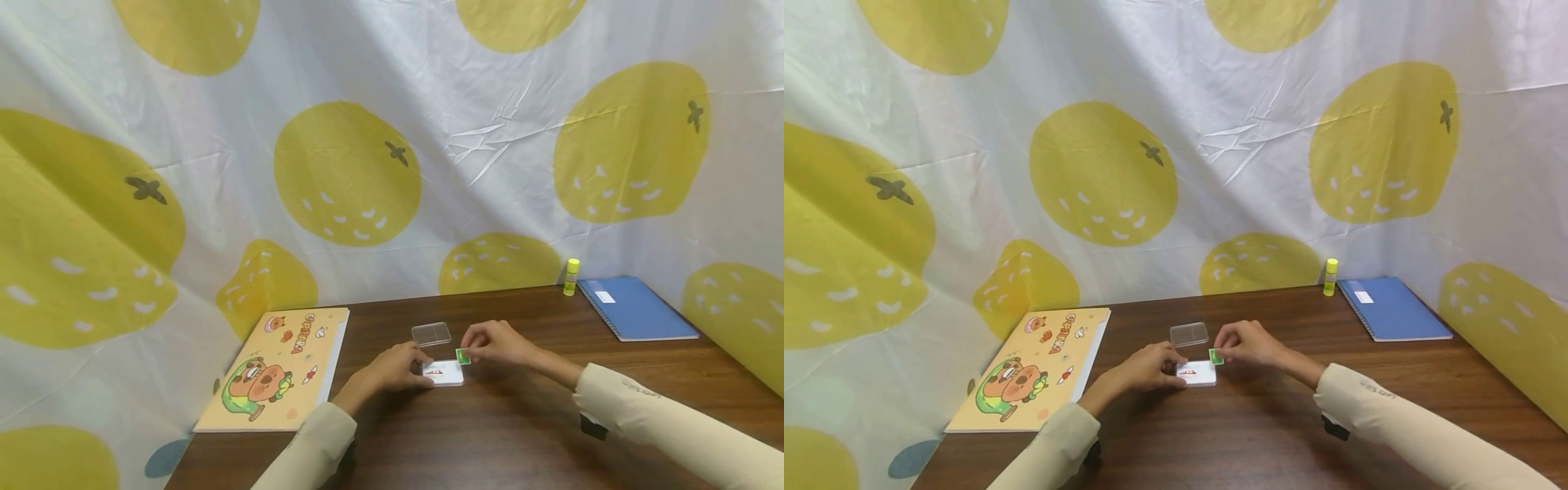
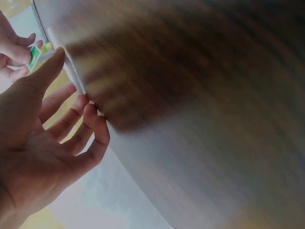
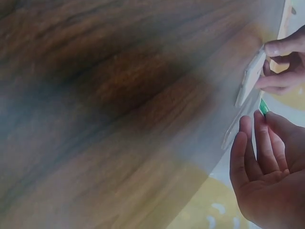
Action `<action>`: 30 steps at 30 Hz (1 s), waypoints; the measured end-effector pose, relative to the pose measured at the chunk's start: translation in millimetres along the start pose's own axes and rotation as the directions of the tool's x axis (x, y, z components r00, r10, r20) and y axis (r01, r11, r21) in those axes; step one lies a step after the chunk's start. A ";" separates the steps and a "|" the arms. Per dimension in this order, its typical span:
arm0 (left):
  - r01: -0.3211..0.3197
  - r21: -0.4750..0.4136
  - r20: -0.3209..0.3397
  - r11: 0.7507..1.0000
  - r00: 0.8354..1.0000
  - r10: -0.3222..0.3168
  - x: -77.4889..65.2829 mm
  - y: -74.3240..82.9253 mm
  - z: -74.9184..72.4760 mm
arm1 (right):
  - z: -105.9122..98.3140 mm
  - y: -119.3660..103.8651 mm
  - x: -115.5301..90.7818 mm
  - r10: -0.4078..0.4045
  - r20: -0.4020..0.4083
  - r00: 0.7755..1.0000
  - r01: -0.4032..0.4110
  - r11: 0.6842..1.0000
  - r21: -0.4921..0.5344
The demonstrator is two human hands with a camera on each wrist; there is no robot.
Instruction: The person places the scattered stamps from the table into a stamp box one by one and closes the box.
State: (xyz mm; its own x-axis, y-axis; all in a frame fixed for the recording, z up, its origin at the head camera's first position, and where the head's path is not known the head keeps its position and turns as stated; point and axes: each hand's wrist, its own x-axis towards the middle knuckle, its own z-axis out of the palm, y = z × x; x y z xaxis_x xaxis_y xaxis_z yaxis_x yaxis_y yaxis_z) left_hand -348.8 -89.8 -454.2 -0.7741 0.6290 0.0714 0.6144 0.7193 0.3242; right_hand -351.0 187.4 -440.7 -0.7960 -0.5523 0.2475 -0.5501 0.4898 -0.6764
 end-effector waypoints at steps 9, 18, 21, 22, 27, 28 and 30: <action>0.003 -0.016 0.005 1.000 1.000 -0.003 -1.4 0.4 0.4 | 12.2 -1.4 2.4 -0.024 0.017 1.000 0.024 1.000 0.006; 0.005 -0.028 0.002 1.000 1.000 -0.005 0.2 -0.2 0.4 | 20.9 0.5 5.4 -0.015 0.004 1.000 0.015 1.000 -0.026; 0.004 -0.027 0.004 1.000 1.000 -0.004 0.8 -0.8 0.4 | 23.5 1.1 6.3 -0.012 -0.011 1.000 0.011 0.998 -0.059; 0.003 -0.027 0.004 1.000 1.000 -0.003 1.0 -0.9 0.3 | 24.1 0.9 6.6 -0.015 -0.016 1.000 0.014 0.998 -0.068; -0.001 -0.021 0.004 1.000 1.000 0.001 1.5 -1.9 0.0 | 26.6 -1.3 6.5 -0.036 -0.019 0.999 0.034 0.993 -0.116; -0.001 -0.020 0.004 1.000 1.000 0.001 1.6 -2.2 0.1 | 27.1 -1.7 6.3 -0.039 -0.014 0.999 0.037 0.992 -0.119; -0.001 -0.020 0.003 1.000 1.000 0.001 1.4 -2.7 0.5 | 28.3 -2.1 5.7 -0.040 0.000 0.999 0.039 0.992 -0.122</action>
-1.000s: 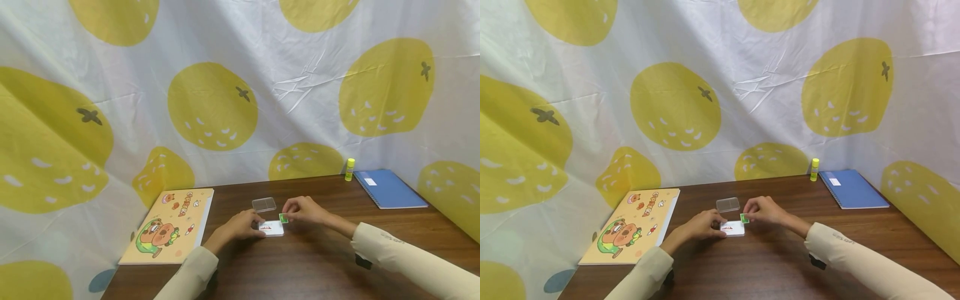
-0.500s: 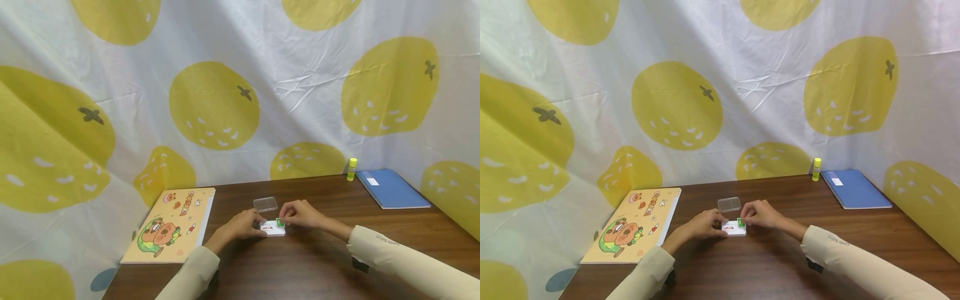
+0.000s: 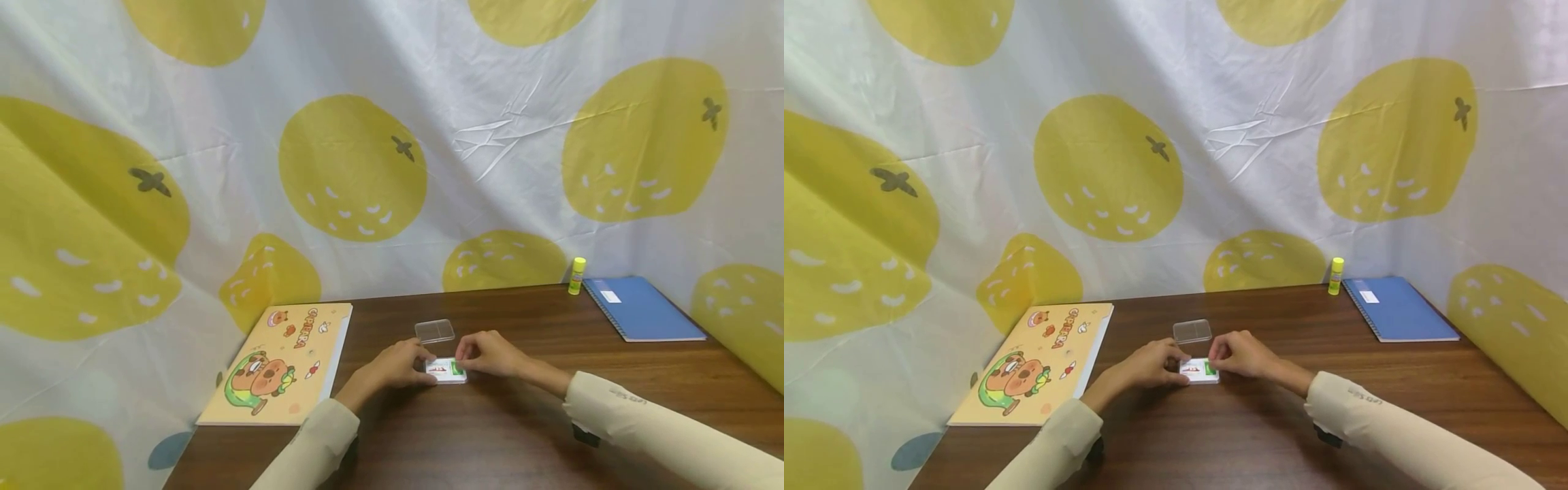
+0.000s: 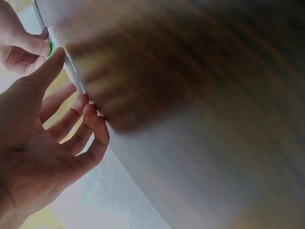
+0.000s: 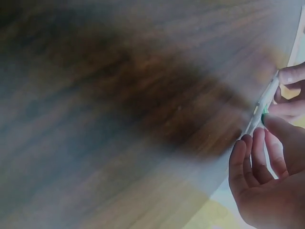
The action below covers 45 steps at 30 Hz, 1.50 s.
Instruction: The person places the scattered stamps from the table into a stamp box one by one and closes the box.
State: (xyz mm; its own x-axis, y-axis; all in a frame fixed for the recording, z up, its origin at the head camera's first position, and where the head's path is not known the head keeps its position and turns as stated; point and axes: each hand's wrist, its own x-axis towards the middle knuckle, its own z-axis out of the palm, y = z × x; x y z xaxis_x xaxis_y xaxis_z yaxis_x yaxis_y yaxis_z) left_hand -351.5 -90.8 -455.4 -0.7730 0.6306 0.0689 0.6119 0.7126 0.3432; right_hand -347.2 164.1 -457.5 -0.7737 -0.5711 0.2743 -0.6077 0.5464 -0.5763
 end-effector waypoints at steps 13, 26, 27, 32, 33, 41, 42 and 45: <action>0.001 0.000 -0.003 1.000 1.000 -0.001 0.3 0.9 -0.9 | 1.6 1.8 -0.2 0.010 0.007 1.000 -0.010 1.000 -0.030; -0.003 0.000 -0.003 1.000 1.000 0.003 -0.7 2.8 -1.9 | 1.5 4.9 0.3 -0.008 0.012 1.000 0.008 0.999 -0.046; -0.005 0.001 -0.004 1.000 1.000 0.005 -0.9 3.0 -2.2 | 1.4 5.1 0.5 -0.011 0.012 1.000 0.012 0.999 -0.053; -0.009 0.001 -0.008 1.000 1.000 0.009 -0.8 2.9 -2.3 | 1.2 5.1 0.4 -0.017 0.013 1.000 0.018 0.998 -0.064; -0.006 0.003 -0.007 1.000 1.000 0.006 -0.7 2.8 -2.0 | 1.1 4.9 0.2 -0.016 0.014 1.000 0.017 0.998 -0.061; 0.005 0.002 -0.005 1.000 1.000 -0.005 -2.2 3.6 -1.5 | -0.3 3.7 -1.7 -0.020 0.010 1.000 0.020 0.999 -0.043; 0.006 0.001 -0.004 1.000 1.000 -0.006 -2.4 3.6 -1.5 | -0.7 3.6 -2.0 -0.021 0.008 1.000 0.021 0.999 -0.042; 0.010 -0.007 -0.003 1.000 1.000 -0.010 -3.0 3.2 -1.2 | -1.6 3.8 -2.7 -0.018 0.002 1.000 0.018 0.999 -0.036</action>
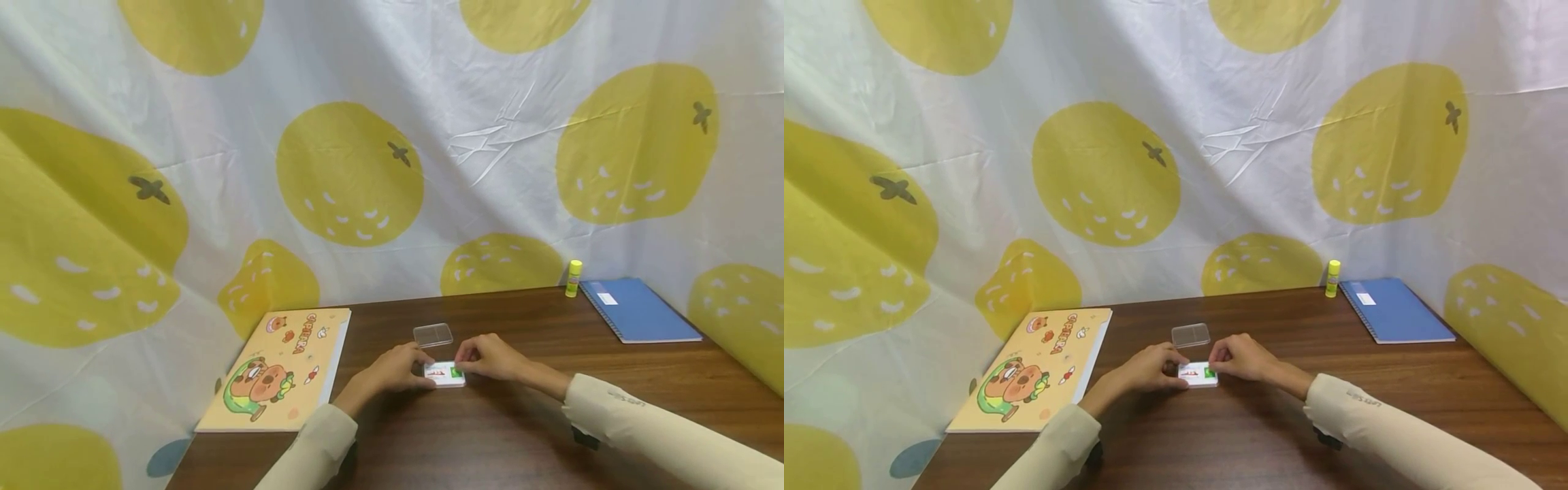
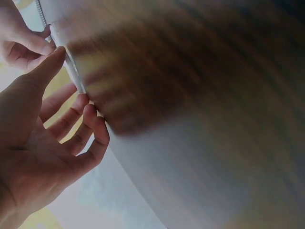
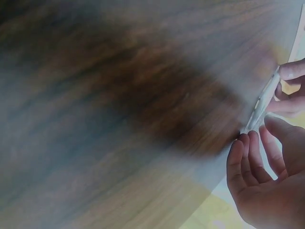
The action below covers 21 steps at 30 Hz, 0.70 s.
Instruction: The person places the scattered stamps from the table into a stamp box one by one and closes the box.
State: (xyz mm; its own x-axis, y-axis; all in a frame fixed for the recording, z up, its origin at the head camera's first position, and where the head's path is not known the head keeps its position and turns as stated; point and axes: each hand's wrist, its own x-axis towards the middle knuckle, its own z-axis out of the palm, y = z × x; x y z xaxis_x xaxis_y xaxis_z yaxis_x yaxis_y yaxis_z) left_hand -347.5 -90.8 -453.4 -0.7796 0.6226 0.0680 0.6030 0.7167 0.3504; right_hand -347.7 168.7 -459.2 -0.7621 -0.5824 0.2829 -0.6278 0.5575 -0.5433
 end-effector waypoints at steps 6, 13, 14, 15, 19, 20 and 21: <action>-0.007 -0.036 0.003 0.999 1.000 0.007 0.5 -3.8 2.2 | -1.8 3.3 -2.1 -0.001 -0.004 1.000 0.001 1.000 -0.005; -0.083 -0.089 -0.027 0.993 0.996 0.081 2.9 -11.9 0.0 | -4.4 8.0 -3.5 0.018 -0.010 1.000 -0.019 0.998 -0.052; -0.087 -0.095 -0.035 0.992 0.996 0.084 3.2 -13.3 -0.9 | -5.1 8.5 -3.4 0.019 -0.015 1.000 -0.020 0.998 -0.064; -0.091 -0.101 -0.043 0.991 0.995 0.087 3.4 -14.5 -2.0 | -5.9 9.3 -3.4 0.017 -0.019 1.000 -0.018 0.997 -0.074; -0.044 -0.082 -0.058 0.996 0.998 0.039 3.8 -19.2 -6.6 | -9.1 13.3 -2.6 0.025 -0.037 0.999 -0.028 0.994 -0.103; -0.030 -0.071 -0.061 0.997 0.998 0.025 4.4 -20.4 -7.6 | -9.9 14.5 -2.2 0.027 -0.042 0.999 -0.031 0.994 -0.108; -0.014 -0.060 -0.060 0.998 0.998 0.011 5.3 -21.4 -8.7 | -10.6 15.8 -1.7 0.030 -0.046 0.999 -0.035 0.993 -0.109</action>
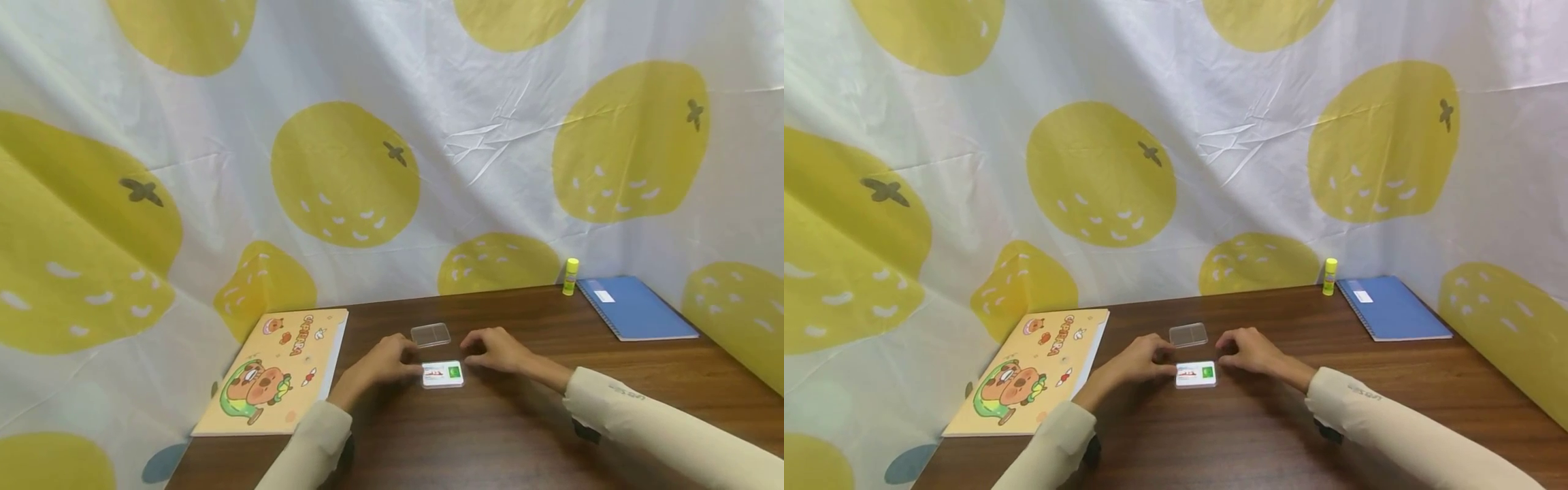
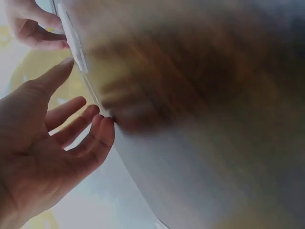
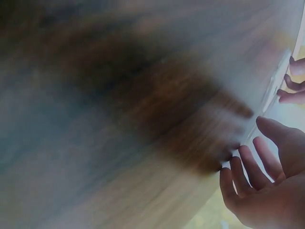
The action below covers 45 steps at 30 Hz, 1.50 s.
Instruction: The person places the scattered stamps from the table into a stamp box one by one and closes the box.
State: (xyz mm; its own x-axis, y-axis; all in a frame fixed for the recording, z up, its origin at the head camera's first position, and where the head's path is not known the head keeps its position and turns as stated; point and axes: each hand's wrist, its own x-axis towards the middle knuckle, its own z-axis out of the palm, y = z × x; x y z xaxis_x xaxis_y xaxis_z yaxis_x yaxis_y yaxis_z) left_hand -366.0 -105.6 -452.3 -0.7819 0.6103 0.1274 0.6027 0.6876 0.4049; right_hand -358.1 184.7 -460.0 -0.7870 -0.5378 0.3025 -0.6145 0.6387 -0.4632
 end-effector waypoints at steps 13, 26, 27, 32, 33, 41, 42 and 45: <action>0.076 0.021 -0.064 0.997 0.995 -0.074 21.5 -19.7 -1.3 | 3.3 14.4 21.5 0.057 -0.029 0.998 -0.058 0.998 -0.038; 0.197 -0.058 -0.086 0.979 0.976 -0.202 38.6 -24.7 -0.5 | 11.7 13.4 58.1 0.137 0.049 0.989 -0.134 0.990 -0.054; 0.199 -0.060 -0.087 0.978 0.975 -0.204 40.1 -25.6 0.6 | 12.0 13.1 60.0 0.136 0.056 0.989 -0.133 0.989 -0.059; 0.185 -0.047 -0.090 0.982 0.978 -0.189 46.4 -28.6 4.8 | 11.4 12.7 67.6 0.139 0.097 0.986 -0.135 0.990 -0.052; 0.178 -0.043 -0.092 0.983 0.979 -0.181 46.8 -28.9 5.3 | 11.0 12.5 68.5 0.137 0.109 0.985 -0.132 0.990 -0.049; 0.160 -0.025 -0.085 0.987 0.983 -0.162 44.3 -27.7 7.7 | 9.6 9.9 68.2 0.102 0.187 0.977 -0.092 0.994 -0.061; 0.156 -0.022 -0.084 0.988 0.984 -0.157 44.0 -27.4 7.6 | 9.4 10.2 67.0 0.089 0.184 0.979 -0.079 0.995 -0.062; 0.136 -0.012 -0.083 0.991 0.987 -0.136 43.2 -25.6 6.8 | 8.9 10.9 63.4 0.047 0.172 0.984 -0.037 0.997 -0.064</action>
State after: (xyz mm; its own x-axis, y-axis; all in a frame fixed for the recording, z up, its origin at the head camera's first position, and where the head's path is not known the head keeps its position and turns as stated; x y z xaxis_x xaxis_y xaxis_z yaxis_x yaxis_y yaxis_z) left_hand -414.1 -94.2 -463.4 -0.8673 0.4761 0.1454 0.4888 0.7592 0.4297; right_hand -414.2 152.7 -453.3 -0.7939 -0.5936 0.1322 -0.5874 0.6922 -0.4193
